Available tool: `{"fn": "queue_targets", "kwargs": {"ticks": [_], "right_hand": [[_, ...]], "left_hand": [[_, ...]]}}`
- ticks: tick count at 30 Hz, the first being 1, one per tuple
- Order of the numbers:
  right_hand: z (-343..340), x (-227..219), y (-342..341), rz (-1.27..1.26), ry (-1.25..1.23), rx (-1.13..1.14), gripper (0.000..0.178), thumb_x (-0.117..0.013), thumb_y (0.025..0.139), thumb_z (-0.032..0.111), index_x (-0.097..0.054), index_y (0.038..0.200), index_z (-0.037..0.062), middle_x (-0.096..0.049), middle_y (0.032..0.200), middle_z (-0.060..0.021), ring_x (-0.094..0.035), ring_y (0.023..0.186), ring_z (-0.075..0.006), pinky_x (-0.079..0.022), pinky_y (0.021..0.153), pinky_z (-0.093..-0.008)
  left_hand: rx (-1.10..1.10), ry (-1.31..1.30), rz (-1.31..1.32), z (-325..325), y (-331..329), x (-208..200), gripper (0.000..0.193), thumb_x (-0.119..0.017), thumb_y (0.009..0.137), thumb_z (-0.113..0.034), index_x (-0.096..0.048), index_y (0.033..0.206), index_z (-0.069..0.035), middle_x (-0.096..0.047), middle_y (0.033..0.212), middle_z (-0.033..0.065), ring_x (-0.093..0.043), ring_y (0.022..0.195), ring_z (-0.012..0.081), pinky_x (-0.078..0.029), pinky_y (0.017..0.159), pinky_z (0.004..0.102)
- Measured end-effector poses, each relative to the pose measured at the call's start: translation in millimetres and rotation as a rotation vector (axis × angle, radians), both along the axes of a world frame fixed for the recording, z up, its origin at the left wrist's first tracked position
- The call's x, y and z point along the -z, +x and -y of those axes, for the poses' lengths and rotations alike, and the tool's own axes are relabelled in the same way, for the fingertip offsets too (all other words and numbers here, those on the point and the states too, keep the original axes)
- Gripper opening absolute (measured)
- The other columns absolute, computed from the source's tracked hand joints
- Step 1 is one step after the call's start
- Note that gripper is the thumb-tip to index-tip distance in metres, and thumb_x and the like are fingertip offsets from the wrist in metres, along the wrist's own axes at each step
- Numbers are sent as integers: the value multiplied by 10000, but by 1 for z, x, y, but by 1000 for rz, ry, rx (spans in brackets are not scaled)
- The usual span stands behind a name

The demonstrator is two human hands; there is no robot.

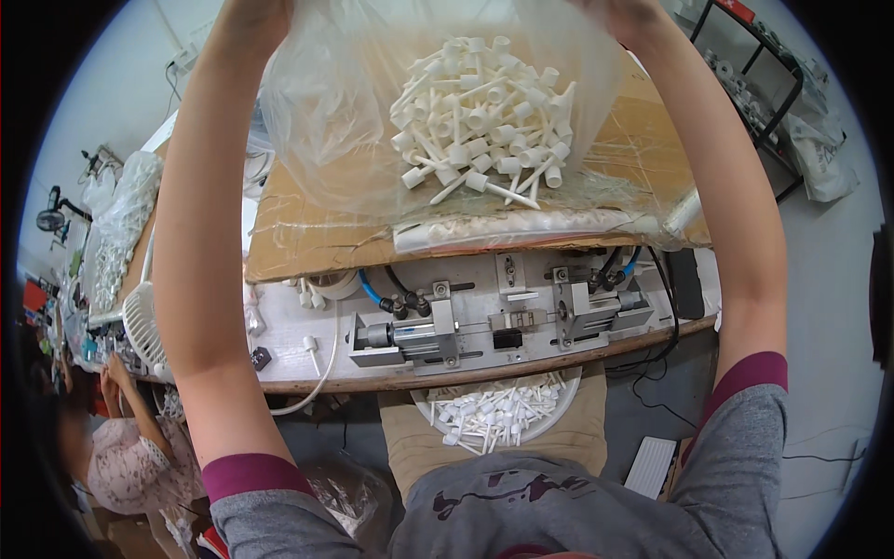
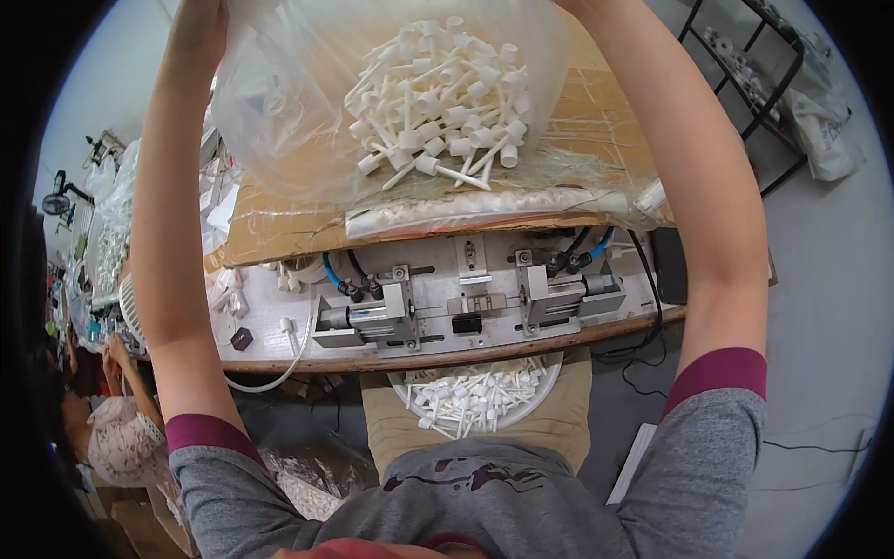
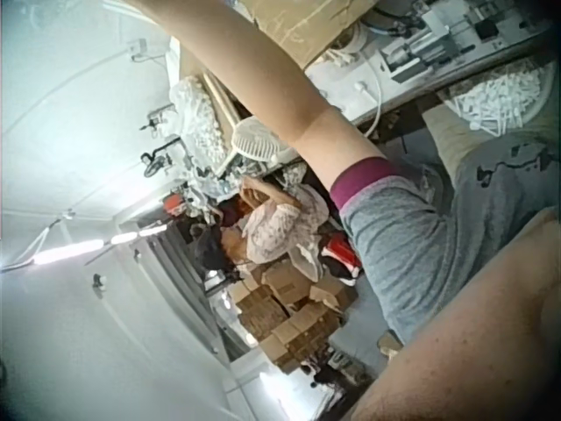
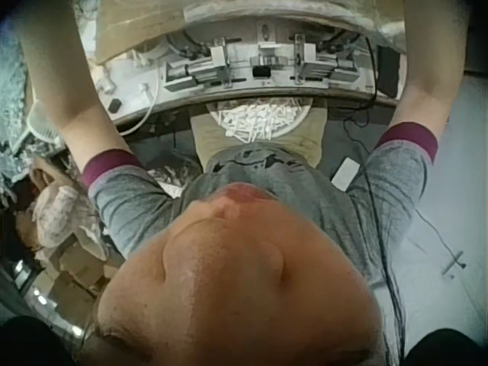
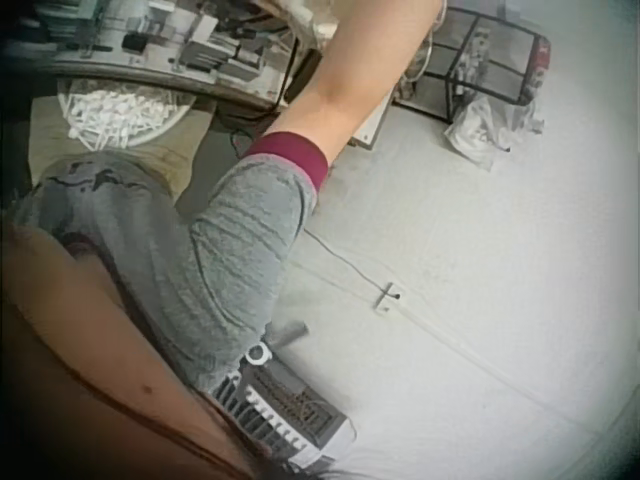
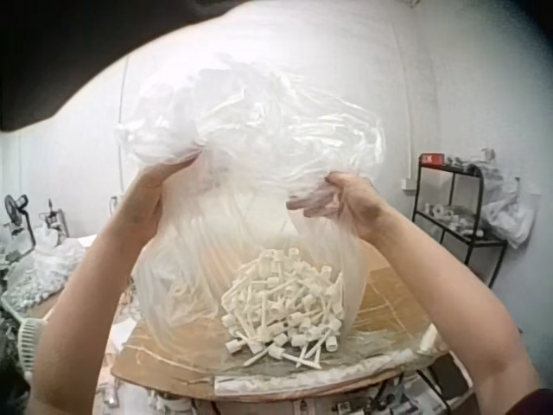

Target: Assembling small white plastic components using a pneumatic assembly machine.

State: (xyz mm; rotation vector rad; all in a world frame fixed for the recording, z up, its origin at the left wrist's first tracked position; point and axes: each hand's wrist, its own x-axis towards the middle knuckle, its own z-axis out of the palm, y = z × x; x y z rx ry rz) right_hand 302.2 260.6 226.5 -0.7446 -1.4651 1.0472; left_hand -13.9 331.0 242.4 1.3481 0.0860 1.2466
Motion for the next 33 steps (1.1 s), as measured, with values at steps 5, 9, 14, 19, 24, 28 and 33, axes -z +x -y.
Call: {"fn": "queue_targets", "kwargs": {"ticks": [5,9,14,19,24,28,33], "right_hand": [[-13,12,72,30,-124,119,270,-508,1037,244,-637,1114,21,-705,1142,-171,-695,986,-233,-552,885,-335],[-38,54,72,494,95,454,544,-667,945,342,-588,1347,-17,-594,1371,-149,-531,1293,-201,-408,1070,-345],[-25,94,135,907,548,963,708,-770,871,355,-507,1410,-21,-439,1464,-215,-366,1402,-296,-277,1170,-422],[172,115,-57,695,911,843,726,-702,929,189,-309,1498,-32,-385,1504,-231,-386,1395,-326,-289,1160,-484],[281,216,-116,822,1051,125,556,-654,908,89,-435,1408,-14,-556,1337,-234,-525,1244,-411,-394,1060,-505],[328,267,-127,988,927,-211,486,-732,827,148,-579,1265,5,-618,1229,-197,-591,1124,-398,-468,935,-487],[348,292,-133,1022,695,-387,394,-771,756,142,-638,1107,21,-648,1062,-136,-608,1018,-347,-472,865,-442]], "left_hand": [[-1097,479,-737,40,-10,4,700,-818,777,-429,-587,1223,60,-614,1186,198,-607,1113,301,-493,973,392],[-1645,889,-708,58,-17,52,1007,-834,705,-469,-388,1383,127,-364,1367,389,-462,1232,454,-392,1013,545],[-1502,1007,-484,178,-25,67,1282,-827,620,-544,-118,1495,69,2,1502,411,-230,1318,550,-250,1040,651],[-1443,1077,-101,315,-72,125,564,-751,744,-193,-657,1292,-106,-380,1406,185,-496,1182,295,-455,941,416],[-1372,502,-529,389,-94,236,817,-727,805,-63,-320,1513,-91,-363,1398,171,-606,969,268,-545,834,342],[-1071,116,-801,423,-84,296,761,-667,844,-53,-317,1516,-128,-451,1320,138,-663,790,217,-562,722,352],[-897,92,-924,427,-74,363,681,-660,863,-88,-380,1482,-141,-612,1126,94,-681,756,211,-555,698,371]]}}
